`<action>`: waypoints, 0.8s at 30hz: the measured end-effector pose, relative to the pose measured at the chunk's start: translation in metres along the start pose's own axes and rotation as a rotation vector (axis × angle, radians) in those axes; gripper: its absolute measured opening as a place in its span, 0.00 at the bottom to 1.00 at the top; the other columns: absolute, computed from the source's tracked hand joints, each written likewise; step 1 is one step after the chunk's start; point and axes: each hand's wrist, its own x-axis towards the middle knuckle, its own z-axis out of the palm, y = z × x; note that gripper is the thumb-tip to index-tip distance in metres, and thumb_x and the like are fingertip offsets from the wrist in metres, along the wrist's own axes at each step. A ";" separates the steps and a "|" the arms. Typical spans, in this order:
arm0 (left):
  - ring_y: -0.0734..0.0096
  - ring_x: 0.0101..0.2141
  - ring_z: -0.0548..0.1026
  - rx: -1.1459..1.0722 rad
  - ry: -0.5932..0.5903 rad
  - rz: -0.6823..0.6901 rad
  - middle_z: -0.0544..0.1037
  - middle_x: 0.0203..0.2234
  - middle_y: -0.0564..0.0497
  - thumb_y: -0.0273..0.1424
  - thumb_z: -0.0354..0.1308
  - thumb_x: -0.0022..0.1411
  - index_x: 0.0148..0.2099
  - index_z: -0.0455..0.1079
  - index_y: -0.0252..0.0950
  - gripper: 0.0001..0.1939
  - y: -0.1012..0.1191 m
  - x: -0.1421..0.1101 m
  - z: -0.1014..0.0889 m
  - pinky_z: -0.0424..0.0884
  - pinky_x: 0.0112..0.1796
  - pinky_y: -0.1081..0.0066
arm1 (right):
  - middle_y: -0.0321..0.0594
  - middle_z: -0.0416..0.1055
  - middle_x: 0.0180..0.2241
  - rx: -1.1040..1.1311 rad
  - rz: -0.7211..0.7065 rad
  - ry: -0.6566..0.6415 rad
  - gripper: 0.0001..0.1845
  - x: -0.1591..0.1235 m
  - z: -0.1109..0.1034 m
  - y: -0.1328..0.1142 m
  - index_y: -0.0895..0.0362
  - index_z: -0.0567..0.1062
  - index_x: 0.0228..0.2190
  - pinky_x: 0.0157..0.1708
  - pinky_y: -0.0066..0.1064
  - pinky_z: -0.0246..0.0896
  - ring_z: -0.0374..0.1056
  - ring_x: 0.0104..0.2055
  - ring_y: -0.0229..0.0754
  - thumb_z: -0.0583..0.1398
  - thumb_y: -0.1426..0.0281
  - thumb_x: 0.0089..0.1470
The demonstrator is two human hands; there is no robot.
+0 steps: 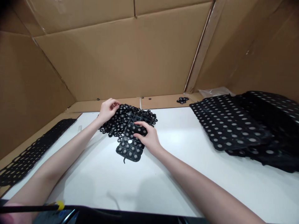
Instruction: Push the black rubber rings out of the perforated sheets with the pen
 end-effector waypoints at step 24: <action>0.59 0.45 0.70 -0.391 -0.385 0.450 0.72 0.42 0.43 0.41 0.60 0.57 0.47 0.71 0.38 0.18 0.058 -0.027 0.014 0.66 0.49 0.61 | 0.39 0.74 0.42 0.152 0.035 0.089 0.16 0.004 -0.002 0.003 0.53 0.73 0.39 0.49 0.40 0.60 0.67 0.45 0.47 0.65 0.65 0.45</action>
